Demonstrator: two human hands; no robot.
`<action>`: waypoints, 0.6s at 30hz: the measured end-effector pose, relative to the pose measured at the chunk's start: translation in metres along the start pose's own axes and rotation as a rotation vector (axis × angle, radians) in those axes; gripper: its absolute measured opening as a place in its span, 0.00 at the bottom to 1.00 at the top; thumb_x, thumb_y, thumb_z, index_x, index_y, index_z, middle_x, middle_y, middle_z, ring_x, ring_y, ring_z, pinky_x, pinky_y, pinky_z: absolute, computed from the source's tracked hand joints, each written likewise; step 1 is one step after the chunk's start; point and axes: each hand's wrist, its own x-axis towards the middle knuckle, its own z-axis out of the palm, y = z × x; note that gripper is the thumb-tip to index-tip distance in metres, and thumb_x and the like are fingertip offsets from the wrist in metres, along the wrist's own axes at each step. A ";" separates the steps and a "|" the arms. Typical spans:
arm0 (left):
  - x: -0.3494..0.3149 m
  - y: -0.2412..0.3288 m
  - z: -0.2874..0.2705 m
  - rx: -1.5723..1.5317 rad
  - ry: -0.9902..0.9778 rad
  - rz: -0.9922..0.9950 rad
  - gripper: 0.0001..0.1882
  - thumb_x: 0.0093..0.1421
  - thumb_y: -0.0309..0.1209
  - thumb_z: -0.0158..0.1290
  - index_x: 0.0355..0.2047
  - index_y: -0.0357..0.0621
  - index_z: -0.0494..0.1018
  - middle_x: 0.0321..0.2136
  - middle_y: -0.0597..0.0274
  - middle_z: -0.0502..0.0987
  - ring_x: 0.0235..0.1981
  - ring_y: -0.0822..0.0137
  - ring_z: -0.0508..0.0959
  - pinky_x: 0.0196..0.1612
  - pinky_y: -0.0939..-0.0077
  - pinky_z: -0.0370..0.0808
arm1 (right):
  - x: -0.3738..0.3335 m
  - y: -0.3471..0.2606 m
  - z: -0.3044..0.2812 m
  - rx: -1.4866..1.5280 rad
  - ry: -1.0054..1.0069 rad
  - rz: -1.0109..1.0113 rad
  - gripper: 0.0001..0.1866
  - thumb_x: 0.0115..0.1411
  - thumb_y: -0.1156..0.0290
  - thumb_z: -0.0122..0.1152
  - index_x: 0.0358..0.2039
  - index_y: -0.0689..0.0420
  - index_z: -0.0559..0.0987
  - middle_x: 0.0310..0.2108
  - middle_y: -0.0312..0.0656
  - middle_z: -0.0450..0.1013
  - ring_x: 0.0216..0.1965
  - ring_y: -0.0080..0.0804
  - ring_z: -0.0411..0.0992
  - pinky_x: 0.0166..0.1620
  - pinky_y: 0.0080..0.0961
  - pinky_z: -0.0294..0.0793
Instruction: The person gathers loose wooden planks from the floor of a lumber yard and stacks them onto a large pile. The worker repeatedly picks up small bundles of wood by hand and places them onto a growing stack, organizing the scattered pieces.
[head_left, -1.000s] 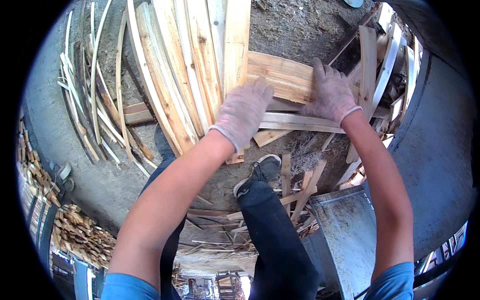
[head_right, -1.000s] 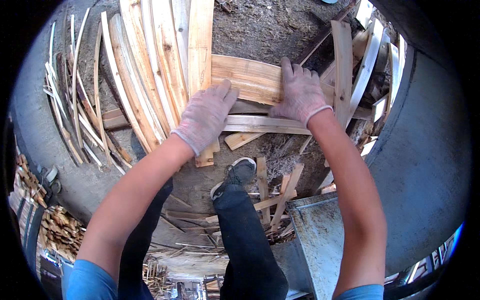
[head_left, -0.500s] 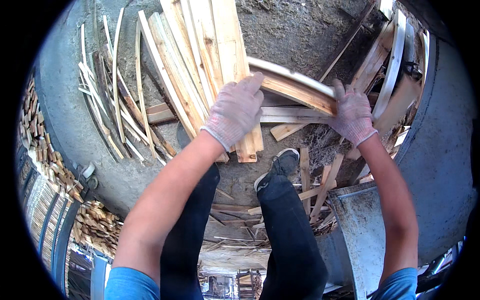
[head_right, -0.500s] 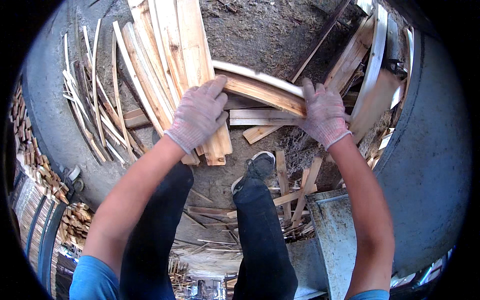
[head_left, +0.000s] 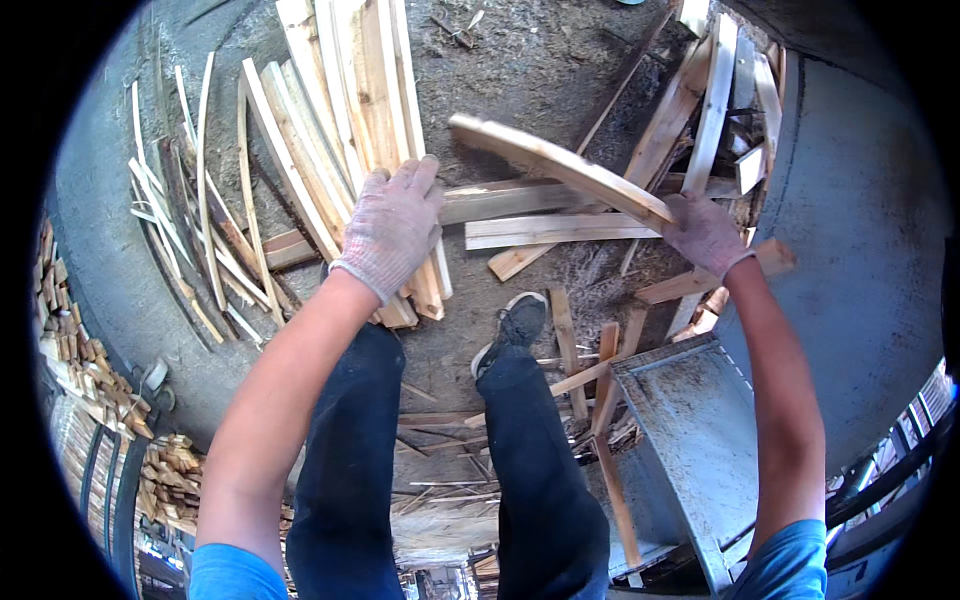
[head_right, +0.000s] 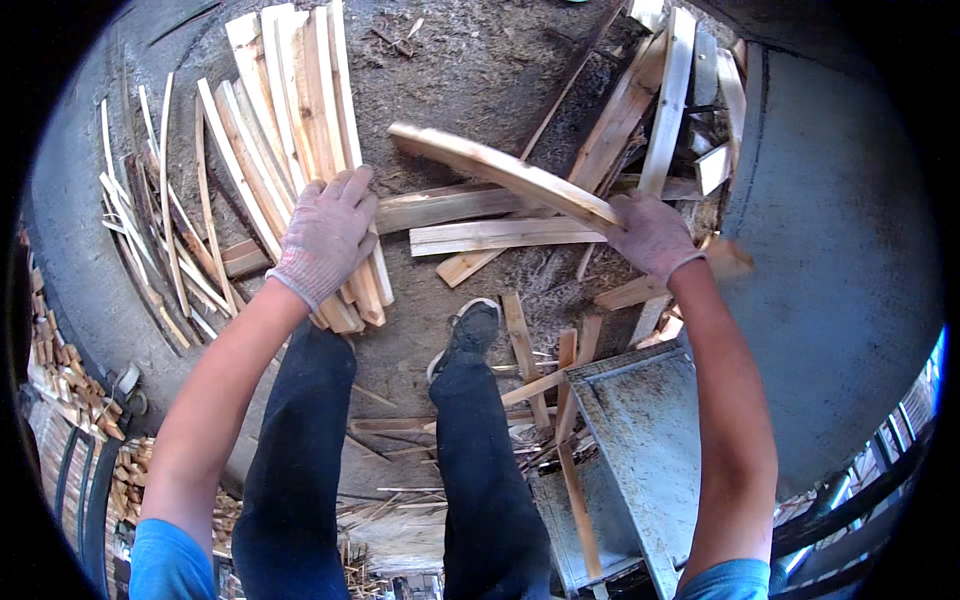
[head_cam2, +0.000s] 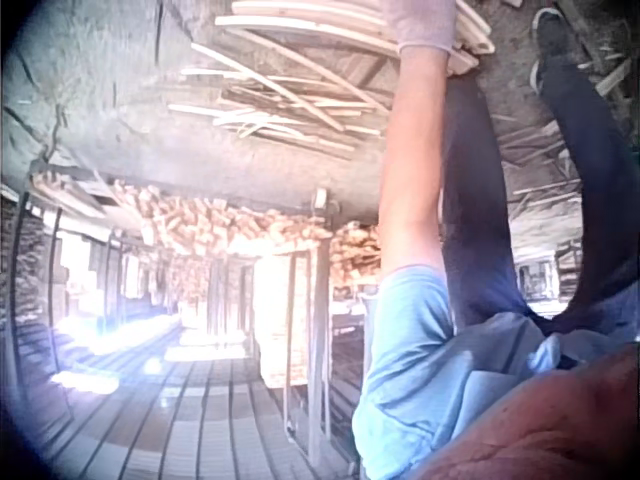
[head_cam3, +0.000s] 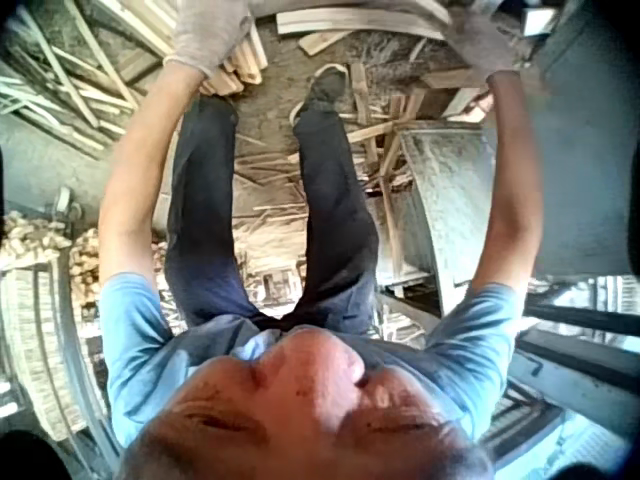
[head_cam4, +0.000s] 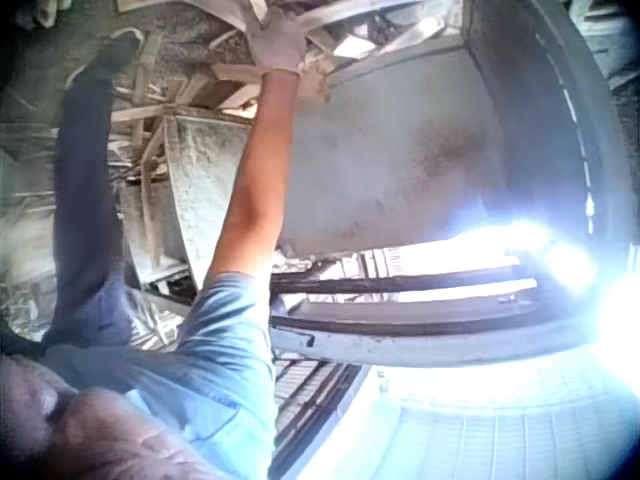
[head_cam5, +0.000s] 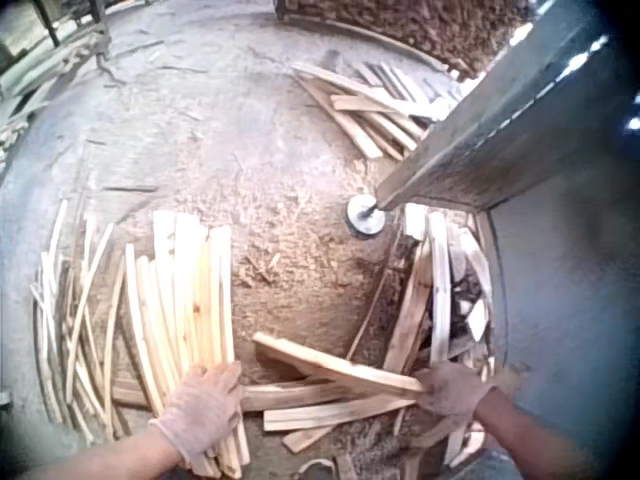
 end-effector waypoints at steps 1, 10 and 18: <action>0.000 0.001 0.001 -0.004 0.025 -0.001 0.20 0.59 0.39 0.58 0.49 0.41 0.76 0.62 0.50 0.69 0.63 0.55 0.69 0.63 0.56 0.67 | -0.007 0.010 -0.009 0.053 -0.042 0.067 0.20 0.59 0.61 0.63 0.48 0.59 0.81 0.44 0.54 0.76 0.50 0.51 0.76 0.55 0.45 0.75; -0.042 0.036 -0.004 -0.918 0.168 -0.432 0.33 0.64 0.44 0.59 0.64 0.39 0.67 0.64 0.50 0.68 0.64 0.53 0.69 0.67 0.58 0.67 | 0.004 -0.095 -0.023 0.653 -0.019 -0.060 0.30 0.65 0.42 0.57 0.49 0.57 0.83 0.35 0.43 0.71 0.35 0.37 0.71 0.44 0.40 0.75; -0.021 -0.042 -0.003 -1.451 0.518 -1.123 0.32 0.62 0.38 0.64 0.58 0.30 0.67 0.46 0.47 0.79 0.41 0.59 0.83 0.48 0.66 0.82 | 0.027 -0.235 0.030 0.650 0.419 -0.294 0.26 0.58 0.58 0.66 0.51 0.63 0.78 0.42 0.54 0.79 0.46 0.48 0.78 0.52 0.40 0.77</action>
